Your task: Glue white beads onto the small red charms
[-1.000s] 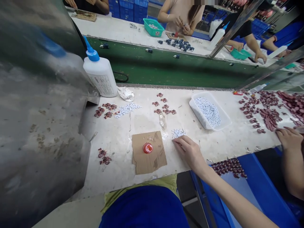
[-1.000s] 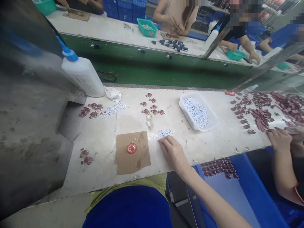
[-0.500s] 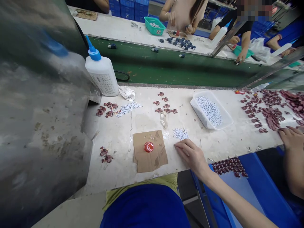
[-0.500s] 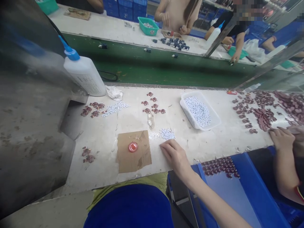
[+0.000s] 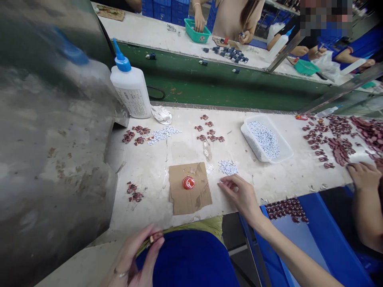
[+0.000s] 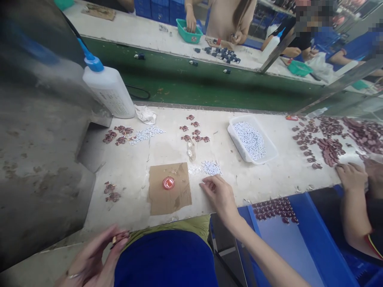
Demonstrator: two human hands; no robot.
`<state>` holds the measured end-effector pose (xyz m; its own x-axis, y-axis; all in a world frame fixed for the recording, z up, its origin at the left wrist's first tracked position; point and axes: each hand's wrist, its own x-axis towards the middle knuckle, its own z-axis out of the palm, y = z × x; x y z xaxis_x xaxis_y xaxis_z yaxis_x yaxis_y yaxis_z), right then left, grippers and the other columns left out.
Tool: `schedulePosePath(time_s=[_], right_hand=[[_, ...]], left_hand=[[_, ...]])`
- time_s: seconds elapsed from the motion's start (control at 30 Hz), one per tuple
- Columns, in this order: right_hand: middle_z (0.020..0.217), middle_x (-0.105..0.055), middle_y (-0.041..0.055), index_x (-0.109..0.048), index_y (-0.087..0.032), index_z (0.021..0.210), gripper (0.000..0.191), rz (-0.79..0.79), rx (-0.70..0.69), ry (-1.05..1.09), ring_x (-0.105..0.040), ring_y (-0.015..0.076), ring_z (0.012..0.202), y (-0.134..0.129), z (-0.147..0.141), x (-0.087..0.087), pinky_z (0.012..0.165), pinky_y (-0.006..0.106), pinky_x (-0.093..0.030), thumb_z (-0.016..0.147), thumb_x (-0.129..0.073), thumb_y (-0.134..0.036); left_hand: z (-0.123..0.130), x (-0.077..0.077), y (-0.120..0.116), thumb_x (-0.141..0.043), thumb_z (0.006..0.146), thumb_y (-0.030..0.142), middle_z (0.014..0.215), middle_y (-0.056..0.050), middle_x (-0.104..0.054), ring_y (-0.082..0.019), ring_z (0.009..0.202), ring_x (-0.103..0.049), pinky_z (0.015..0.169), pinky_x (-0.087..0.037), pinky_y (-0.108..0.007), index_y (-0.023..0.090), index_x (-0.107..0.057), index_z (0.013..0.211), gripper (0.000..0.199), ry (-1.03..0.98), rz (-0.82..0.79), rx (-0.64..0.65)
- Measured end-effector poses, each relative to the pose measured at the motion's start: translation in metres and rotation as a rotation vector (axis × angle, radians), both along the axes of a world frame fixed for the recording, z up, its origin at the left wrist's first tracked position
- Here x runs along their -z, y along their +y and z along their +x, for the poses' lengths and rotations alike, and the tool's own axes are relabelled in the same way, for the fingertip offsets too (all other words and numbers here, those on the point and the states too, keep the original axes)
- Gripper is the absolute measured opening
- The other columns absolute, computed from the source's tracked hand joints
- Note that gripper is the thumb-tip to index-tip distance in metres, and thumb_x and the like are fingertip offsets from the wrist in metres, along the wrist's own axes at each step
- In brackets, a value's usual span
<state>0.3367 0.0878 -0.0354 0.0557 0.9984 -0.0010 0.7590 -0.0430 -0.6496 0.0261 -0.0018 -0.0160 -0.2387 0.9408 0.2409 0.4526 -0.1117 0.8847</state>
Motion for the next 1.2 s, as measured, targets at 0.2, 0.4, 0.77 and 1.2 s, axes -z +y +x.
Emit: schedulePosePath(time_s=[0.2, 0.4, 0.77, 1.2], right_hand=[[0.092, -0.068, 0.0082, -0.068, -0.021, 0.098, 0.020, 0.084, -0.154, -0.109, -0.065, 0.0226, 0.081, 0.005, 0.001, -0.009, 0.072, 0.037, -0.053, 0.105, -0.053, -0.031], [0.093, -0.076, 0.0036, -0.073, -0.024, 0.099, 0.011, 0.020, -0.302, 0.150, -0.071, 0.0189, 0.082, 0.020, -0.026, -0.030, 0.075, 0.034, -0.058, 0.101, -0.063, -0.028], [0.103, -0.076, 0.0077, -0.074, -0.023, 0.109, 0.018, 0.104, -0.535, 0.066, -0.073, 0.0203, 0.089, 0.039, -0.056, -0.042, 0.076, 0.035, -0.060, 0.104, -0.057, -0.023], [0.097, -0.078, 0.0032, -0.077, -0.027, 0.104, 0.019, 0.161, -0.421, 0.376, -0.075, 0.0192, 0.090, 0.025, -0.071, -0.065, 0.077, 0.037, -0.064, 0.096, -0.066, -0.015]], left_hand=[[0.010, -0.010, 0.029, -0.072, 0.084, 0.001, 0.105, 0.003, -0.073, -0.007, 0.094, -0.071, 0.090, -0.061, -0.013, 0.029, -0.071, 0.121, 0.047, -0.035, 0.095, 0.151], [0.013, -0.007, 0.041, -0.074, 0.087, 0.010, 0.107, 0.007, -0.076, -0.004, 0.095, -0.074, 0.098, -0.058, -0.007, 0.033, -0.071, 0.120, 0.041, -0.068, -0.032, 0.135], [0.021, -0.007, 0.049, -0.076, 0.086, 0.015, 0.103, 0.008, -0.078, -0.005, 0.092, -0.076, 0.097, -0.061, -0.008, 0.033, -0.076, 0.108, 0.028, -0.175, -0.076, 0.116], [0.031, -0.017, 0.056, -0.077, 0.085, 0.013, 0.100, 0.009, -0.078, -0.005, 0.091, -0.075, 0.096, -0.061, -0.009, 0.030, -0.075, 0.103, 0.025, -0.122, -0.031, 0.166]])
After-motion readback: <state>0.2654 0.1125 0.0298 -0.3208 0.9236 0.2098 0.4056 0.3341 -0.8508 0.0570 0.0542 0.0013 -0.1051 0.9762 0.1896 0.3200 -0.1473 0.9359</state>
